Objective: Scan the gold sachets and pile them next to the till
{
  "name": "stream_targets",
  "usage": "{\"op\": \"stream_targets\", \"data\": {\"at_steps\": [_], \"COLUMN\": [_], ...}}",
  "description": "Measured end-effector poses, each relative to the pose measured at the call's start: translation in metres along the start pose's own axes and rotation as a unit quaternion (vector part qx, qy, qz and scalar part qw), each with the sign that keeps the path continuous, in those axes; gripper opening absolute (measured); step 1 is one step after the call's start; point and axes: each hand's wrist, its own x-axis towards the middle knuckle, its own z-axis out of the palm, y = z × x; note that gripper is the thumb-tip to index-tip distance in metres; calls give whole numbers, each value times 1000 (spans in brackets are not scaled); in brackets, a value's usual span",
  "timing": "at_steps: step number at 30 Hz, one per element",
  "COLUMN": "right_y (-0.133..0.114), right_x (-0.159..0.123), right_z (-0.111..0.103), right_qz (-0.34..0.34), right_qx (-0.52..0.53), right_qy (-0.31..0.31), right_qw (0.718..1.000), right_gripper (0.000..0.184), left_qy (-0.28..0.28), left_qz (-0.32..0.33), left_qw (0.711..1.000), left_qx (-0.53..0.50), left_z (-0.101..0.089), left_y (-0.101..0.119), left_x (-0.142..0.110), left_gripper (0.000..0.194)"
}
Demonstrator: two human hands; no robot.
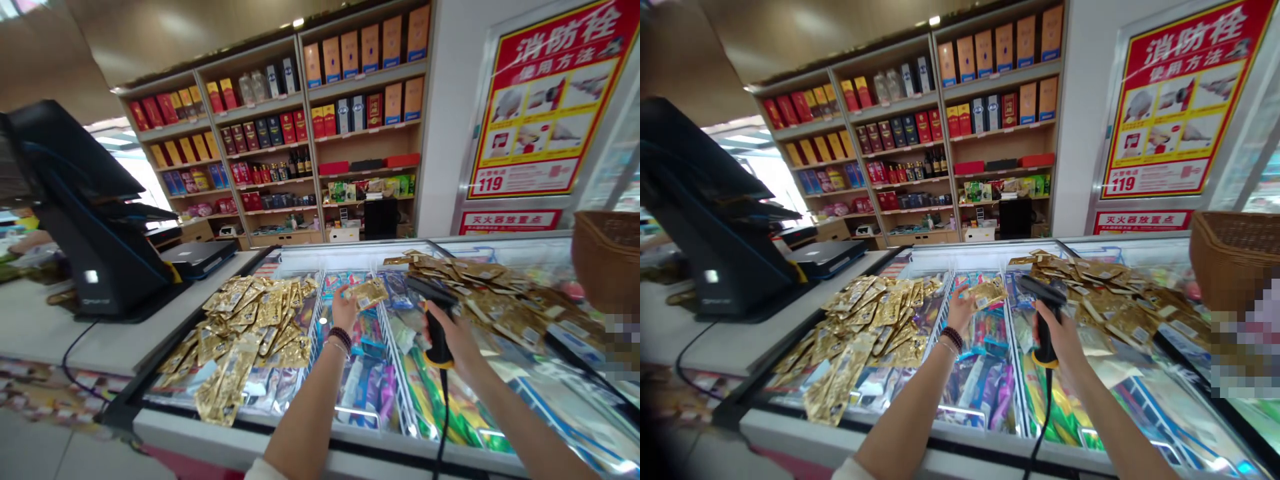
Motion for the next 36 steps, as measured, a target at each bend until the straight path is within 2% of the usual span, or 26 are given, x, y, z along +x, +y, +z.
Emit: {"op": "stream_targets", "data": {"at_steps": [2, 5, 9, 13, 19, 29, 34, 36], "right_y": [2, 4, 4, -1, -7, 8, -1, -3], "right_x": [-6, -16, -26, -31, -36, -24, -36, -39], "right_z": [13, 27, 35, 34, 31, 23, 32, 39], "right_qz": [-1, -37, -96, -103, -84, -51, -64, -61], "right_qx": [-31, -130, -274, -332, -328, -368, -320, -274], "right_qy": [-43, -94, -106, -109, -121, -150, -145, -112], "right_qw": [999, 986, 951, 931, 933, 916, 934, 953], "right_gripper": [53, 50, 45, 43, 47, 53, 53, 55], "left_qy": [-19, -23, -25, -31, -36, -46, -32, -14], "left_qz": [-15, -12, -19, -29, -30, -21, -25, -25], "left_qw": [997, 990, 988, 988, 990, 990, 990, 989], "left_qx": [-79, -139, -154, -148, -136, -129, -133, -147], "left_z": [-4, -9, -15, -20, -24, -28, -25, -25], "left_y": [2, 10, 23, 35, 41, 33, 36, 39], "left_x": [1, 4, 6, 6, 4, 7, 6, 5], "left_gripper": [29, 33, 39, 40, 39, 36, 34, 30]}}
